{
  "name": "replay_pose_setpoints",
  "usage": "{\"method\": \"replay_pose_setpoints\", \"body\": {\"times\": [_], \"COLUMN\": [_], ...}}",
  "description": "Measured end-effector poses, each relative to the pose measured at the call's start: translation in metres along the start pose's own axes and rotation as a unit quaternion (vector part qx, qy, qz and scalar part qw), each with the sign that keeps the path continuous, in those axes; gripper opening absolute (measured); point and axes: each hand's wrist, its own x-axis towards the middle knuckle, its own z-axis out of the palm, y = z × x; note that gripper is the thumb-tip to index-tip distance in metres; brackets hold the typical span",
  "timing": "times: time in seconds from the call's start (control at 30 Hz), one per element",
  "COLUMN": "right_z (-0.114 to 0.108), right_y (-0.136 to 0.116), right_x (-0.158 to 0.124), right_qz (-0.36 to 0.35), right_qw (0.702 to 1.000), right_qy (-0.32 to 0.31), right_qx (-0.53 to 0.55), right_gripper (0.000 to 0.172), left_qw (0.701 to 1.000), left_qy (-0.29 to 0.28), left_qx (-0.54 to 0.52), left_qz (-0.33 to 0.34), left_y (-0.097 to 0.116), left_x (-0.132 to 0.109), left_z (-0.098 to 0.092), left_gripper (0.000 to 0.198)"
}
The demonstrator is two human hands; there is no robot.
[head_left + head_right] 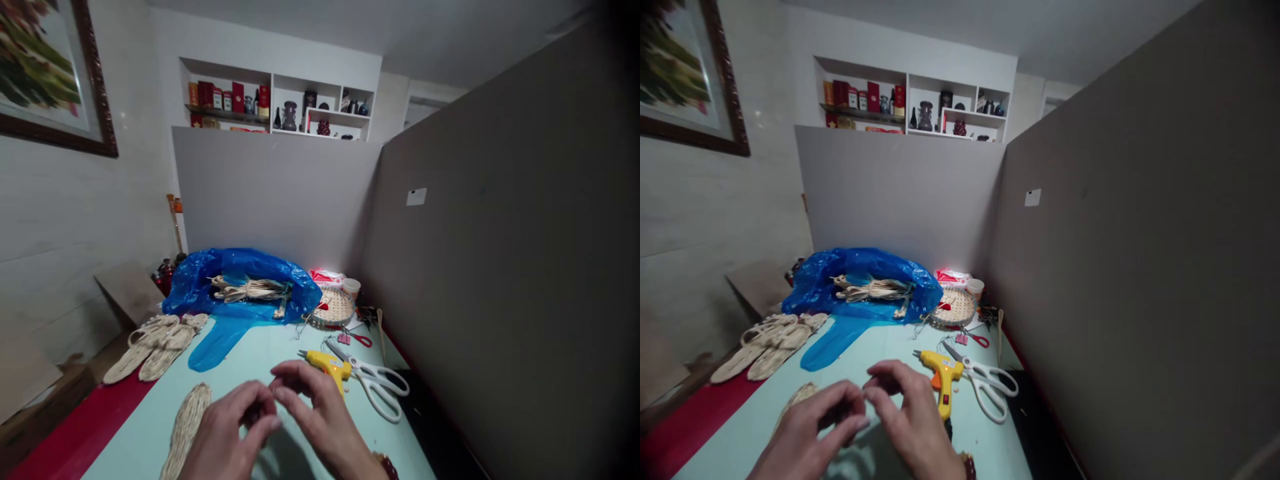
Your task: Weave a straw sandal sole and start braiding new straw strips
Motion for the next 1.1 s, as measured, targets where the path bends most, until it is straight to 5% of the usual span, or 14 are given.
{"method": "replay_pose_setpoints", "body": {"times": [0.13, 0.23, 0.37, 0.53, 0.87, 1.1], "right_z": [-0.015, -0.015, -0.011, -0.013, -0.020, -0.026], "right_y": [0.015, 0.031, 0.053, 0.065, 0.060, 0.053], "right_x": [0.017, 0.017, 0.008, 0.002, 0.002, -0.001], "right_qz": [0.022, 0.031, 0.027, -0.019, -0.089, -0.022], "right_qw": [0.999, 0.999, 0.998, 0.986, 0.967, 0.960], "right_qy": [0.045, 0.032, 0.009, 0.004, 0.028, 0.059], "right_qx": [-0.007, -0.011, -0.061, -0.164, -0.236, -0.272], "right_gripper": [0.020, 0.022, 0.023, 0.018, 0.017, 0.015], "left_qw": [0.992, 0.984, 0.975, 0.963, 0.937, 0.952], "left_qy": [-0.025, -0.005, 0.037, 0.090, 0.064, 0.059], "left_qx": [-0.117, -0.169, -0.200, -0.221, -0.294, -0.245], "left_qz": [-0.026, -0.048, -0.089, -0.124, -0.177, -0.174], "left_y": [-0.002, -0.019, -0.040, -0.041, -0.035, -0.038], "left_x": [0.052, 0.064, 0.061, 0.055, 0.045, 0.045], "left_z": [0.020, 0.027, 0.040, 0.049, 0.045, 0.053], "left_gripper": [0.020, 0.028, 0.033, 0.027, 0.027, 0.012]}}
